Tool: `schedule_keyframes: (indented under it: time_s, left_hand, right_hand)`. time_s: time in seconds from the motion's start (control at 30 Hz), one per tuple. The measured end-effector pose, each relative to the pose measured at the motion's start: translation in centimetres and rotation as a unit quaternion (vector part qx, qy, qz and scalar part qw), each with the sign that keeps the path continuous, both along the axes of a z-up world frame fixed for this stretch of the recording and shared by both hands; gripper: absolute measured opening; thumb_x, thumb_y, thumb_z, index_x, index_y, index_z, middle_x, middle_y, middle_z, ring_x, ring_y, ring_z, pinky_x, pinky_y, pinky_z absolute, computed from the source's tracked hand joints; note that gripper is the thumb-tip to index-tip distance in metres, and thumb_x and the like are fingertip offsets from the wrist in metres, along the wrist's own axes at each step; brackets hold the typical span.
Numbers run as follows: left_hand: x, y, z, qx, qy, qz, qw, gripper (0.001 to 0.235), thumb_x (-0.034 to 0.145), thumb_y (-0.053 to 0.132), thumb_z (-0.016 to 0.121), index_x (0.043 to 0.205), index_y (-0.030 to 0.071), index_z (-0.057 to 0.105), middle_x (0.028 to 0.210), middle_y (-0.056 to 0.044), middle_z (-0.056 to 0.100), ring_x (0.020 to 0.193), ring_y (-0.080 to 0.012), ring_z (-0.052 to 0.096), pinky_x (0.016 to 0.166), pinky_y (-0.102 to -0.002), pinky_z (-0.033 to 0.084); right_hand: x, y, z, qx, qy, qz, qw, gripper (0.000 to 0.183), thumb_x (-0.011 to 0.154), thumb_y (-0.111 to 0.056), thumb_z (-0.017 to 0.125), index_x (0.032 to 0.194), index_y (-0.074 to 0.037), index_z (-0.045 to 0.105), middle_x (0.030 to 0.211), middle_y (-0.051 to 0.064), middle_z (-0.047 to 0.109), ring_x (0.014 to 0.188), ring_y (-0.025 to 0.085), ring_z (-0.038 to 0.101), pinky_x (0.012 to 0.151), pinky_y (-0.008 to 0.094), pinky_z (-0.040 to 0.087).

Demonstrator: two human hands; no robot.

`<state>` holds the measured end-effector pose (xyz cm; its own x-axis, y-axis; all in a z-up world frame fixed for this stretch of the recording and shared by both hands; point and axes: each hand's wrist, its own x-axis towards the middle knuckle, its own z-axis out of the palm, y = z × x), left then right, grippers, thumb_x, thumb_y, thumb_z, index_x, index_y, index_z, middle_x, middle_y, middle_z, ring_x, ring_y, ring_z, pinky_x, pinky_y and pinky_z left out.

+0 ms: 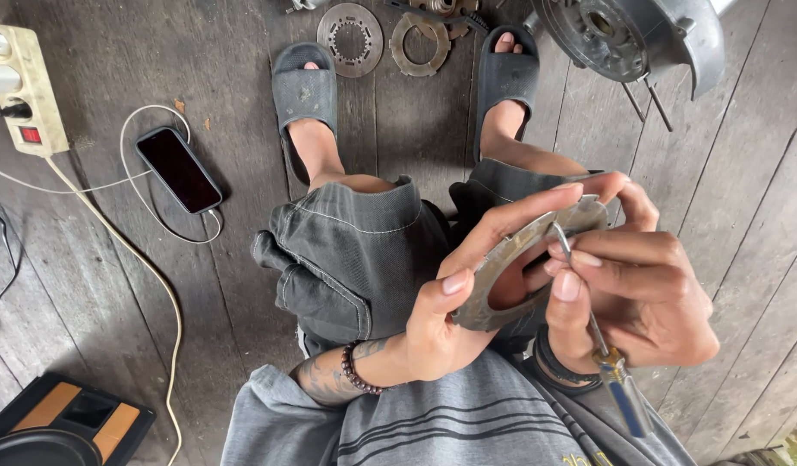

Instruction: Cleaning a motorcycle clutch plate by scraping grooves with a pick and sanding the surface with a grinding disc.

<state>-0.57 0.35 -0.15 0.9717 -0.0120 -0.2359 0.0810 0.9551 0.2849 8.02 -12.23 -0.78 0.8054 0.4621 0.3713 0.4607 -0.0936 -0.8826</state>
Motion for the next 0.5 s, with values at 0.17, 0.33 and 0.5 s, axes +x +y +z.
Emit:
schedule_keyframes:
  time_s: [0.17,0.33,0.5]
  left_hand:
    - [-0.1,-0.3,-0.4,-0.043,0.023,0.003,0.999,0.088,0.092,0.047,0.045,0.165,0.000,0.030,0.164,-0.018,0.041,0.133,-0.0207,0.045,0.126,-0.042,0.035]
    - [0.0,-0.5,-0.5,0.064,-0.027,0.012,0.998,0.087,0.096,0.054,0.036,0.165,0.002,0.033,0.169,-0.018,0.040,0.155,-0.0280,0.043,0.135,-0.046,0.034]
    - [-0.3,-1.0,-1.0,0.021,0.012,0.047,0.999,0.086,0.095,0.050,0.040,0.165,0.000,0.034,0.163,-0.021,0.047,0.153,-0.0286,0.045,0.141,-0.049,0.029]
  right_hand:
    - [0.0,0.1,0.5,-0.036,-0.011,0.014,0.999,0.012,0.088,-0.004,0.065,0.081,0.000,0.055,0.083,0.015,0.062,0.081,0.025,0.064,0.120,0.065,0.047]
    - [0.4,-0.1,-0.2,-0.016,-0.001,0.035,0.999,0.014,0.090,-0.004,0.066,0.088,0.000,0.053,0.086,0.014,0.061,0.084,0.022,0.070,0.114,0.052,0.054]
    - [-0.7,1.3,0.8,-0.046,-0.005,0.000,0.999,0.020,0.082,-0.007,0.066,0.069,0.001,0.054,0.073,0.016,0.061,0.062,0.020,0.058,0.100,0.059,0.057]
